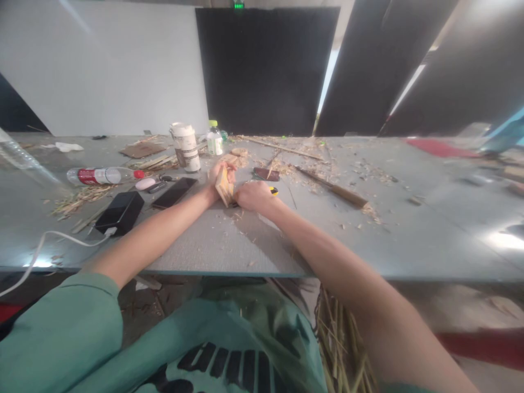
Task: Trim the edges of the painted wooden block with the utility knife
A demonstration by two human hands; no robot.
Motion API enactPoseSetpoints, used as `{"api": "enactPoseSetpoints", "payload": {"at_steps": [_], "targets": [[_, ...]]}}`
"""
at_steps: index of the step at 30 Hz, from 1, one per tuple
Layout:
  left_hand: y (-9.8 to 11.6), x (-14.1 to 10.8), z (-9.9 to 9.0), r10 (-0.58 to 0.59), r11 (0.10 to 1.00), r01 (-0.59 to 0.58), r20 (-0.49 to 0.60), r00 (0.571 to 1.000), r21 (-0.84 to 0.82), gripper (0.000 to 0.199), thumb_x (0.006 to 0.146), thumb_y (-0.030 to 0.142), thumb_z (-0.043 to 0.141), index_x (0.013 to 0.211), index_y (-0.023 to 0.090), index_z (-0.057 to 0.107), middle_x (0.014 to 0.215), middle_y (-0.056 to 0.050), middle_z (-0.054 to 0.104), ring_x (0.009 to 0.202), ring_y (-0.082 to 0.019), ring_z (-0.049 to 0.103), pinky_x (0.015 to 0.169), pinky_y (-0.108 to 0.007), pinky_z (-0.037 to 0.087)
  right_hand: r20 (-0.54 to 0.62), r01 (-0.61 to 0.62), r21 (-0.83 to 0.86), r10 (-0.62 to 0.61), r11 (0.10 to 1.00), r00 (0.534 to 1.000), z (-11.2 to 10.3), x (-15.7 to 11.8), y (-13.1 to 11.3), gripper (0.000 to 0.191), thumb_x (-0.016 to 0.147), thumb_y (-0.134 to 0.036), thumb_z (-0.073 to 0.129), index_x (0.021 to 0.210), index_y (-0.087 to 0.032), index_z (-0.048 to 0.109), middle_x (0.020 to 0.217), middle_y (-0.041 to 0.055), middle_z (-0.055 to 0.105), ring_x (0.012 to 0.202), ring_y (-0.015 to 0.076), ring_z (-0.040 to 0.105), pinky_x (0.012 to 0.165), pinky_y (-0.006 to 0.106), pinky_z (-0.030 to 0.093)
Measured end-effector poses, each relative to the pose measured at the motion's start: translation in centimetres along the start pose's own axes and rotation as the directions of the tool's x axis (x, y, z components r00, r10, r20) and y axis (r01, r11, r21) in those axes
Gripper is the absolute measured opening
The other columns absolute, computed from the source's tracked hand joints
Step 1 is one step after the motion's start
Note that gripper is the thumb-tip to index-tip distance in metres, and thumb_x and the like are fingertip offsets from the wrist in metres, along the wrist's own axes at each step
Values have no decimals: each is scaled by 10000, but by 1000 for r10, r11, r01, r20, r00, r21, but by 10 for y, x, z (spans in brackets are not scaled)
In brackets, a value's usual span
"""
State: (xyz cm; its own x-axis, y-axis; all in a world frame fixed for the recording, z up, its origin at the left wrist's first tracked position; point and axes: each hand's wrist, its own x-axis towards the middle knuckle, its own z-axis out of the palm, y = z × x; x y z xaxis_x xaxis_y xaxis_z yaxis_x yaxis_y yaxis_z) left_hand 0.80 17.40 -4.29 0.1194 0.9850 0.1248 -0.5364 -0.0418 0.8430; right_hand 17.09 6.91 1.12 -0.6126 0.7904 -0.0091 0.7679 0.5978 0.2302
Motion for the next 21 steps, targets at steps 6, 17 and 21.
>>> {"api": "enactPoseSetpoints", "payload": {"at_steps": [6,17,21], "targets": [[2,8,-8,-23,999,23,-4,1000,-34,367,1038,327,408,849,161,676,475,5,401,424,-154,399,567,-351,416,-57,-98,79,103,992,993,7,-8,9,491,1091,-280,314,1118,-134,782,1107,186,791,1010,283,737,735,313,431],[3,-3,-7,-44,996,44,-1,999,-77,279,996,361,494,839,191,651,529,-13,491,466,-166,473,533,-318,419,-169,-190,270,241,944,956,15,-4,5,763,1140,-459,121,895,-151,775,894,122,777,770,200,674,641,303,317],[4,-6,-6,-45,995,44,-10,999,-89,315,1014,341,452,835,182,656,548,-21,500,484,-171,504,522,-314,417,-197,-166,311,234,936,952,14,-6,4,735,1138,-458,148,862,-156,758,832,106,749,725,186,633,627,305,283]]}}
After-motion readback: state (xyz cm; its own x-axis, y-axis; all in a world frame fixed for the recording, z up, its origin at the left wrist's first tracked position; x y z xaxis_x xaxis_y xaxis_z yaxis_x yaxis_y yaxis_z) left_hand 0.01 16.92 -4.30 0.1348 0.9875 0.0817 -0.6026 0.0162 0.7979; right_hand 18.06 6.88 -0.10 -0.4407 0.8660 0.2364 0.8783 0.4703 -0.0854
